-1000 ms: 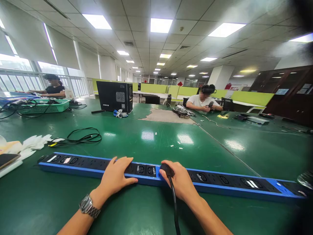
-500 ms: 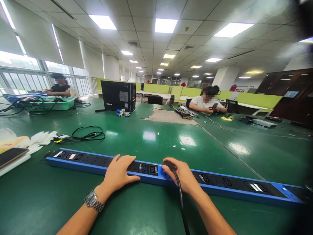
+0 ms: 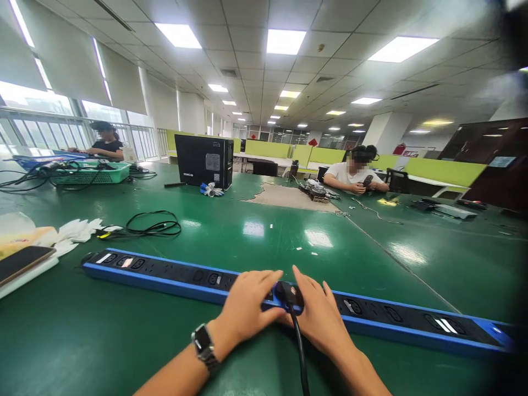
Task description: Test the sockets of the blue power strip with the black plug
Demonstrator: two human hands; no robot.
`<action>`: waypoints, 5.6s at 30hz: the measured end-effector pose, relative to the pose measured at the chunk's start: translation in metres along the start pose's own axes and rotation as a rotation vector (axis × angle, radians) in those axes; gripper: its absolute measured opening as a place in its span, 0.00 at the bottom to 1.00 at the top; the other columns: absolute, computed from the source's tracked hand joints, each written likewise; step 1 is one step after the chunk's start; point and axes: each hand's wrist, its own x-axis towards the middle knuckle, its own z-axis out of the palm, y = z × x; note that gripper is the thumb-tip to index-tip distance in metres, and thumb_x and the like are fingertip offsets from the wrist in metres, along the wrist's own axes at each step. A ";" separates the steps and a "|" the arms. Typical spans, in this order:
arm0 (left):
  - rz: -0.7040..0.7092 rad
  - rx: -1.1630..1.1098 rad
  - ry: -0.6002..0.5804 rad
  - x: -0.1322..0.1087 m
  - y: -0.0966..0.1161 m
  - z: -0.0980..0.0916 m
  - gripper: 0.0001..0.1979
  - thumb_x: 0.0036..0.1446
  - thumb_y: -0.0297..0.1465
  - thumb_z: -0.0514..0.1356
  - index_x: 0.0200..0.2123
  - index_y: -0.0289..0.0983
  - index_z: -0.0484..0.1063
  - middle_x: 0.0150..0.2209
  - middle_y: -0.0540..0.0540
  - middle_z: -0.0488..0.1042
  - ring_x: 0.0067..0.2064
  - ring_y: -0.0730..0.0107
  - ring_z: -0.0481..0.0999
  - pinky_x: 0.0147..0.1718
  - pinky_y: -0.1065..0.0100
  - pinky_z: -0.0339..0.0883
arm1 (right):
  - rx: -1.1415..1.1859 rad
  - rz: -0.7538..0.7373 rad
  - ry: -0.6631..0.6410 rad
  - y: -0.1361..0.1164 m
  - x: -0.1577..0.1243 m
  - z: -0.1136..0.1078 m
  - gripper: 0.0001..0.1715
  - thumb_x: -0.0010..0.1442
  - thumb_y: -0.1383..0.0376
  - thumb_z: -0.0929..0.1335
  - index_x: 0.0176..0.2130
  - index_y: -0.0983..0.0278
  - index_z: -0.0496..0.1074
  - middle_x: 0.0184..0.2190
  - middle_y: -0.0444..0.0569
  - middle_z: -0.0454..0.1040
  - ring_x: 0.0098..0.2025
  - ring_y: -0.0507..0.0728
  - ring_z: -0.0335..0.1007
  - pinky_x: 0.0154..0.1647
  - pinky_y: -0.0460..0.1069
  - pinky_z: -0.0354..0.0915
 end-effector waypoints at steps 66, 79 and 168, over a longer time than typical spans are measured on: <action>-0.025 0.091 -0.063 -0.015 -0.014 -0.016 0.33 0.54 0.37 0.66 0.61 0.40 0.60 0.58 0.41 0.71 0.57 0.55 0.69 0.58 0.50 0.59 | -0.010 -0.178 0.198 0.008 -0.009 0.008 0.43 0.56 0.56 0.69 0.66 0.60 0.54 0.56 0.54 0.71 0.56 0.62 0.68 0.63 0.68 0.55; -0.198 -0.087 0.430 -0.017 -0.026 -0.032 0.12 0.60 0.35 0.60 0.47 0.40 0.73 0.43 0.44 0.79 0.44 0.62 0.77 0.46 0.61 0.71 | -0.158 -0.045 0.210 0.018 -0.011 0.016 0.39 0.49 0.45 0.72 0.54 0.61 0.70 0.56 0.54 0.72 0.58 0.67 0.65 0.60 0.66 0.57; -0.150 -0.060 0.113 -0.042 -0.062 -0.051 0.17 0.62 0.35 0.57 0.53 0.40 0.72 0.48 0.45 0.79 0.48 0.62 0.79 0.49 0.64 0.72 | -0.182 0.090 0.249 0.074 -0.034 -0.004 0.44 0.50 0.38 0.67 0.57 0.59 0.67 0.60 0.55 0.67 0.63 0.69 0.58 0.62 0.70 0.49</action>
